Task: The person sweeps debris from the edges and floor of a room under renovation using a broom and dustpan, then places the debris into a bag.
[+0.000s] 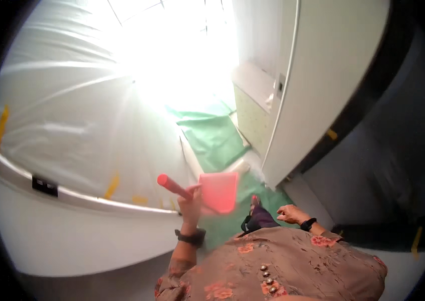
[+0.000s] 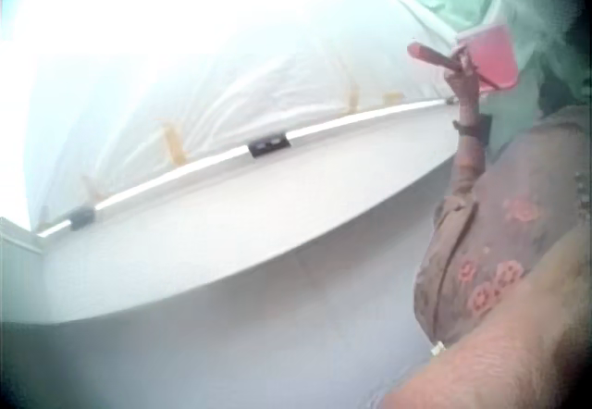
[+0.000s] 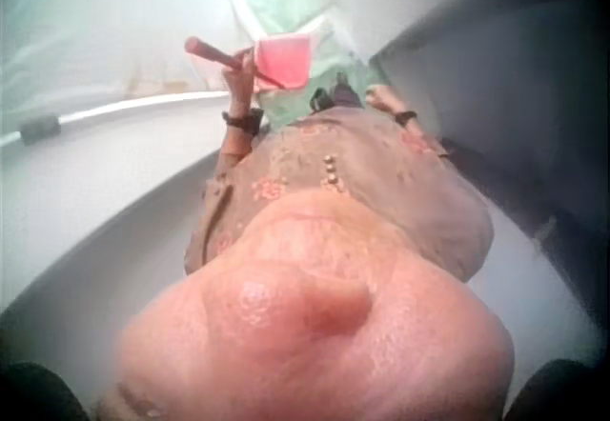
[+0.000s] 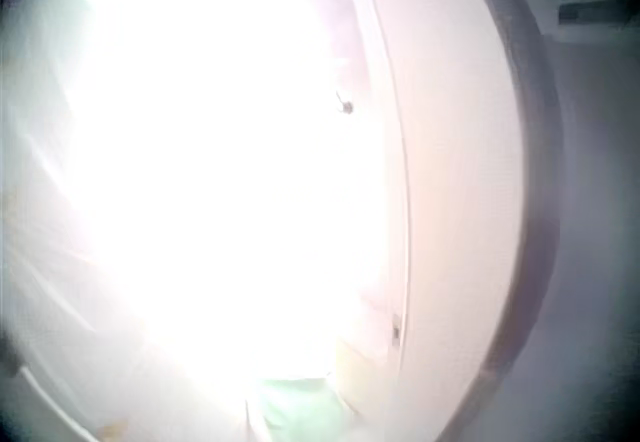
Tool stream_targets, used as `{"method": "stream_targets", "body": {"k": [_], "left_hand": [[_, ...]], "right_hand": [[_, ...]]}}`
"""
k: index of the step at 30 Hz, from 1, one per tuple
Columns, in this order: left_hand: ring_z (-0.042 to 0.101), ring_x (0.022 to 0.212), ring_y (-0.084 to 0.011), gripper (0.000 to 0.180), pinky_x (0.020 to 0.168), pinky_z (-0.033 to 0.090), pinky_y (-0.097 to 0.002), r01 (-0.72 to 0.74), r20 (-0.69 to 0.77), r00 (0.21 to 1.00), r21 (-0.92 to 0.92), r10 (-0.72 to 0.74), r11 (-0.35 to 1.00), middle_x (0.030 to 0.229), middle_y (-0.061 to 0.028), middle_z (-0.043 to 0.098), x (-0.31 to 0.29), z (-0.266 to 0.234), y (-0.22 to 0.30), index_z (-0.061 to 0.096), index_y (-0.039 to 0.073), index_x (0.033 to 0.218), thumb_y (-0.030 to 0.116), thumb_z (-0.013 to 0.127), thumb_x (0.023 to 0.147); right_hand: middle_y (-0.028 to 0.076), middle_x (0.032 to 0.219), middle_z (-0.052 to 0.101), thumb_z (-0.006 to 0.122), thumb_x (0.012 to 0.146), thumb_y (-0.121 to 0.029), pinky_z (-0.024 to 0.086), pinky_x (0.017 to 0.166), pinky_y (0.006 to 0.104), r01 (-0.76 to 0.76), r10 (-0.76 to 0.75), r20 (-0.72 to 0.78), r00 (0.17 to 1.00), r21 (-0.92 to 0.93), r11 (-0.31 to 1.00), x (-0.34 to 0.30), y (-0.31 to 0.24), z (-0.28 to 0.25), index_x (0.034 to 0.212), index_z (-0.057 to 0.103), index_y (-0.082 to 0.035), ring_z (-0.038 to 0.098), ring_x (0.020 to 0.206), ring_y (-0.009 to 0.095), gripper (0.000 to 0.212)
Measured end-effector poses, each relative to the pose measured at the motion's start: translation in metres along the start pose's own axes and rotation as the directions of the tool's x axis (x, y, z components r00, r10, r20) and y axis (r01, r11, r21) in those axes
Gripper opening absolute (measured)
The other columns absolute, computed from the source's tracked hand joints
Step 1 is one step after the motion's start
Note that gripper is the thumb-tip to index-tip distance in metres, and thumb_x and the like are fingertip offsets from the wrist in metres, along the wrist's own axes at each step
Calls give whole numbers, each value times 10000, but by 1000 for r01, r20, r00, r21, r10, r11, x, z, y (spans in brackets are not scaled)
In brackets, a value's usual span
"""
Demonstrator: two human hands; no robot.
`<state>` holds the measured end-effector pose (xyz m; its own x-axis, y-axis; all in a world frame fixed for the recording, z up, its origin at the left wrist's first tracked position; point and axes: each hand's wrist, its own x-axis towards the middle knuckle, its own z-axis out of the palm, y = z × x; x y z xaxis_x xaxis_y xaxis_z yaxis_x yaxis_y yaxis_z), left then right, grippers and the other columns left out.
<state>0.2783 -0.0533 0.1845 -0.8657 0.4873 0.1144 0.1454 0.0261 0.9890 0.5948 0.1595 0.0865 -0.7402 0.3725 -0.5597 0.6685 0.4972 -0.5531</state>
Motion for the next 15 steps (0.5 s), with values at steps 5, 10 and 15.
{"method": "stream_targets", "body": {"k": [5,10,15], "left_hand": [[590,616,-118,214,599,479,-286,25,87,993,533,-84,846,661,-27,627,108,20,24,686,-7,848,205,660,835],[566,583,-120,282,587,458,-290,17,42,997,671,-62,741,607,-23,599,193,18,27,694,1,848,281,670,824],[515,508,-73,236,490,404,-253,97,-33,995,517,-93,851,555,4,557,286,12,-24,684,5,787,236,658,829]], "right_hand": [[194,1039,637,603,772,-279,466,854,418,216,-211,61,975,-77,973,115,-46,-88,1064,640,-57,595,993,328,368],[201,979,652,588,774,-272,483,797,414,224,-224,53,973,13,975,179,-86,-147,1026,645,-38,613,913,352,349],[176,971,670,640,808,-308,493,807,363,184,-190,48,981,108,977,234,-81,-174,1101,616,1,638,922,293,427]]}}
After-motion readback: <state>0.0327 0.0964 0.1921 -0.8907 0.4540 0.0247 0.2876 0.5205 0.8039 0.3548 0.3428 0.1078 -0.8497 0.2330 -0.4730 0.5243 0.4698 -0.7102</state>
